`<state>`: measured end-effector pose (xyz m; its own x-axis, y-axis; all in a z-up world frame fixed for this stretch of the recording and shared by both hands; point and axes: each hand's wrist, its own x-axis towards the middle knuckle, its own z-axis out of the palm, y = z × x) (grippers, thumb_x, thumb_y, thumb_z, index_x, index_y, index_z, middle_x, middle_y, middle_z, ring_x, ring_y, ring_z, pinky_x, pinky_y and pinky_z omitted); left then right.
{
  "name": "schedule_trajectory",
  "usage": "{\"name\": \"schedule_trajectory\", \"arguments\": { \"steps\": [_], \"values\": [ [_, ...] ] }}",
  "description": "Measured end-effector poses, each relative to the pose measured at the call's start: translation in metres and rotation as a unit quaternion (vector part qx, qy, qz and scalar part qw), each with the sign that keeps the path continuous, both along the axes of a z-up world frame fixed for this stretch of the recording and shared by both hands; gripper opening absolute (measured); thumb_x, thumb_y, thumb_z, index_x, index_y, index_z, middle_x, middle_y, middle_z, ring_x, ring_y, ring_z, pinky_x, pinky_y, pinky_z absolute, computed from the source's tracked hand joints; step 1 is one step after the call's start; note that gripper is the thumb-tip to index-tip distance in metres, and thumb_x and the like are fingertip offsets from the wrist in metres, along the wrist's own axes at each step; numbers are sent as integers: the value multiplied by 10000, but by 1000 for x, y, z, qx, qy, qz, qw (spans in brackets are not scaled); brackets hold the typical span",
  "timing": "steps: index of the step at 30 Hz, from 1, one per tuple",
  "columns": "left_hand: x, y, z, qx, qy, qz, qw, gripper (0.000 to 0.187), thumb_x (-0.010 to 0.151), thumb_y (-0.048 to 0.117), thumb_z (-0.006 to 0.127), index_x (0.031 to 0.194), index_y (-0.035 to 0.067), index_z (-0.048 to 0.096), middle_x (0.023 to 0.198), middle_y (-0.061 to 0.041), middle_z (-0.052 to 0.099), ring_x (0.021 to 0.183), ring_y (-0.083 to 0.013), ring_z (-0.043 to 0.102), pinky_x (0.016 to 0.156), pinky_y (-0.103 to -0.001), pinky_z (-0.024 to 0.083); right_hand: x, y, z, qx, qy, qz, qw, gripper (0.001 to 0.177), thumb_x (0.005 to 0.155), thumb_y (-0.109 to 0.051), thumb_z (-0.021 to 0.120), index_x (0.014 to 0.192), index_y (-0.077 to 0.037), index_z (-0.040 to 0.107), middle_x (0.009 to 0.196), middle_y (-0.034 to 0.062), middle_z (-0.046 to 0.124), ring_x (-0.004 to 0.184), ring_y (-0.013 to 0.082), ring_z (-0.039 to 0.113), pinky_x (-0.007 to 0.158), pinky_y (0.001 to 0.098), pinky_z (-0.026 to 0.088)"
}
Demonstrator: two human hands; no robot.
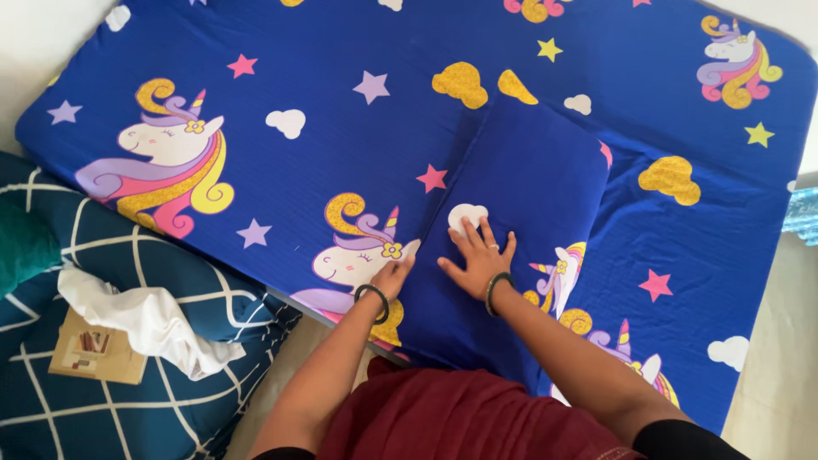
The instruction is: The person inserts a white pillow into a blue unicorn-patterned pillowcase on a bed. They align the pillow, roll it into the case, and smooth the fabric to fit the case fully. The finished pillow is placed on the bed.
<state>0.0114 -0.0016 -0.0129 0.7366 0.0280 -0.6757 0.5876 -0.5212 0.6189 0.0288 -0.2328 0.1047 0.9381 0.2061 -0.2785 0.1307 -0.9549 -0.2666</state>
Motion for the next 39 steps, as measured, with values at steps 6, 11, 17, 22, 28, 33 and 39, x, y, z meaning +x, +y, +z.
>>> {"name": "schedule_trajectory", "arguments": {
  "steps": [6, 11, 17, 22, 28, 33, 39],
  "values": [
    [44, -42, -39, -2, -35, -62, 997, 1084, 865, 842, 422, 1494, -41, 428, 1485, -287, 472, 1423, -380, 422, 1170, -429, 321, 54, -38, 17, 118, -210, -101, 965, 723, 939, -629, 525, 1567, -278, 453, 1719, 34, 317, 1629, 264, 183, 1248, 704, 99],
    [39, -43, -20, -48, 15, -48, 998, 1159, 788, 807, 595, 1483, -101, 402, 1432, -281, 554, 1353, -332, 559, 1124, -388, 438, 68, -61, 16, -1, -190, -103, 976, 844, 883, -694, 526, 1593, -274, 351, 1693, 115, 194, 1556, 368, 82, 1102, 768, 6],
    [25, -49, 12, -75, 12, -23, 997, 1048, 737, 769, 702, 1352, -69, 573, 1261, -232, 687, 1173, -293, 684, 1000, -373, 532, 47, -82, -20, 25, -199, -106, 974, 833, 919, -714, 451, 1619, -281, 325, 1727, 106, 140, 1590, 351, 29, 1157, 741, -63],
    [26, -60, 32, -26, 20, 20, 999, 798, 675, 692, 789, 1139, 43, 751, 1017, -151, 786, 965, -263, 767, 894, -370, 584, 55, -84, -36, 19, -220, -96, 971, 819, 923, -702, 436, 1617, -280, 332, 1731, 108, 133, 1591, 357, 25, 1148, 738, -91],
    [26, -56, 11, 97, -42, -34, 994, 758, 724, 699, 747, 1189, 101, 768, 1077, -165, 763, 1033, -310, 710, 932, -410, 531, 75, -80, -5, 32, -143, -86, 986, 796, 905, -690, 491, 1583, -287, 378, 1700, 71, 231, 1572, 306, 125, 1155, 715, 4],
    [64, -41, 4, -117, -68, 8, 991, 955, 757, 588, 775, 1440, 2, 455, 1366, -232, 580, 1252, -300, 611, 1049, -395, 488, 103, -129, 21, 122, -136, -157, 971, 705, 952, -648, 489, 1561, -299, 432, 1681, -4, 383, 1600, 245, 241, 1255, 633, 92],
    [185, -145, 63, 52, -191, -52, 979, 948, 914, 724, 528, 1613, 169, 209, 1584, -252, 345, 1463, -429, 348, 1171, -567, 294, 152, -143, 4, 87, -132, -220, 963, 878, 935, -684, 469, 1613, -160, 281, 1695, 86, 229, 1567, 337, 130, 1181, 669, 31]
  ]
}}
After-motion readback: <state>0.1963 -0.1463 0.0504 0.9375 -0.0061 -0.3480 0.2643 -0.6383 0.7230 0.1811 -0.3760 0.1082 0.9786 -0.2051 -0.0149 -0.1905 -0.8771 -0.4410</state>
